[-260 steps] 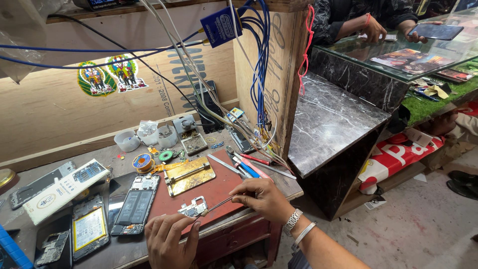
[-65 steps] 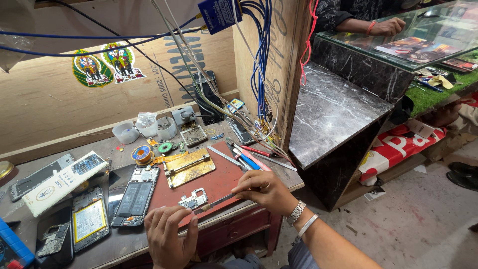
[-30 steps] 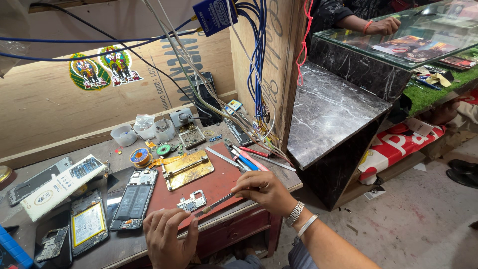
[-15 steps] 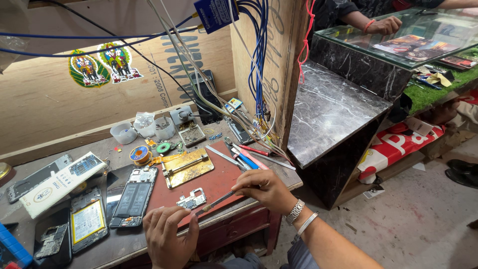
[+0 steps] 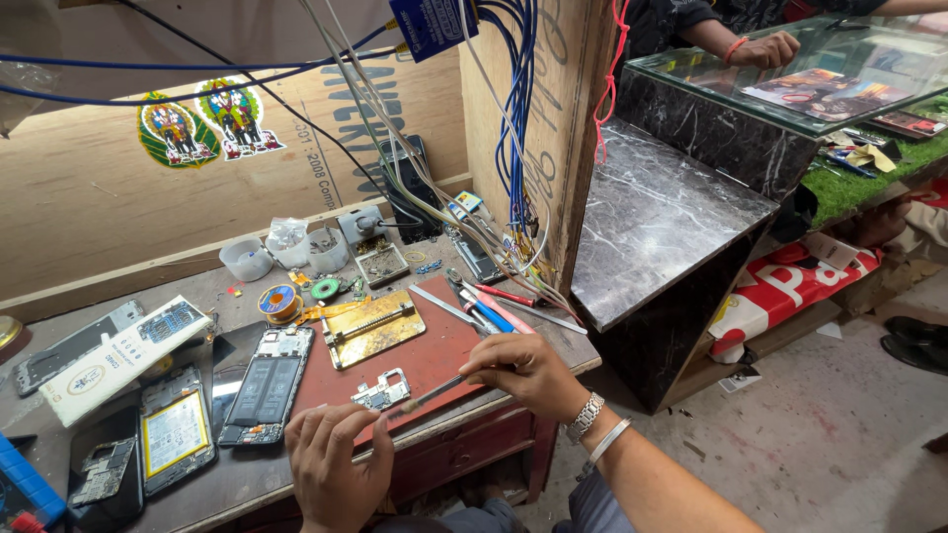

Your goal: The person sits at a repair workbench and uses a hand tool to work on a small phone component placed on a red mat, steadying it with the other hand. They repeatedly manipulate the component, set the tool down and pick up other tools, and near the end lift a disassembled phone body to work on the fitted component.

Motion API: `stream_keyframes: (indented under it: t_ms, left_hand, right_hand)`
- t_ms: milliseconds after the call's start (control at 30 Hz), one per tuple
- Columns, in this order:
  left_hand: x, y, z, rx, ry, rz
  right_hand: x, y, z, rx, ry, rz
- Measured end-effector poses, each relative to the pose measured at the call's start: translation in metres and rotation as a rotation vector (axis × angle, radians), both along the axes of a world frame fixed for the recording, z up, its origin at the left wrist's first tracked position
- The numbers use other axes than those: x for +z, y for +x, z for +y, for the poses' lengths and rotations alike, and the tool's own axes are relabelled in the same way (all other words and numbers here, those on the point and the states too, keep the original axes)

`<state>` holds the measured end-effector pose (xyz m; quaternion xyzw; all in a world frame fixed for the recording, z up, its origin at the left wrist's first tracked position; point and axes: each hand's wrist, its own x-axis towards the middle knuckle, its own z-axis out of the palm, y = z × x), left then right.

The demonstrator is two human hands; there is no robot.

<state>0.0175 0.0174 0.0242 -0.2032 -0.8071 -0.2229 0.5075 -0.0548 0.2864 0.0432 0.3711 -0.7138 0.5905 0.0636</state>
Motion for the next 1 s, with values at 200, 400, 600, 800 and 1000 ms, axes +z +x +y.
stream_keyframes:
  t_ms: [200, 400, 600, 800, 1000]
  left_hand:
    - [0.007, 0.006, -0.001, -0.003, -0.013, 0.001]
    - [0.008, 0.007, -0.009, 0.015, -0.042, 0.008]
    - [0.004, 0.013, -0.021, 0.009, -0.041, -0.024]
    - [0.007, 0.013, -0.021, 0.014, -0.048, -0.019]
    - [0.007, 0.012, -0.022, 0.013, -0.037, -0.017]
  right_hand:
    - [-0.01, -0.007, -0.003, -0.039, -0.062, -0.014]
    - [-0.018, -0.006, -0.01, -0.078, 0.014, 0.06]
    - [-0.023, -0.004, -0.021, -0.064, 0.018, 0.02]
    - [-0.024, -0.007, -0.023, -0.058, 0.034, 0.123]
    - [-0.022, -0.004, -0.023, -0.057, 0.094, 0.084]
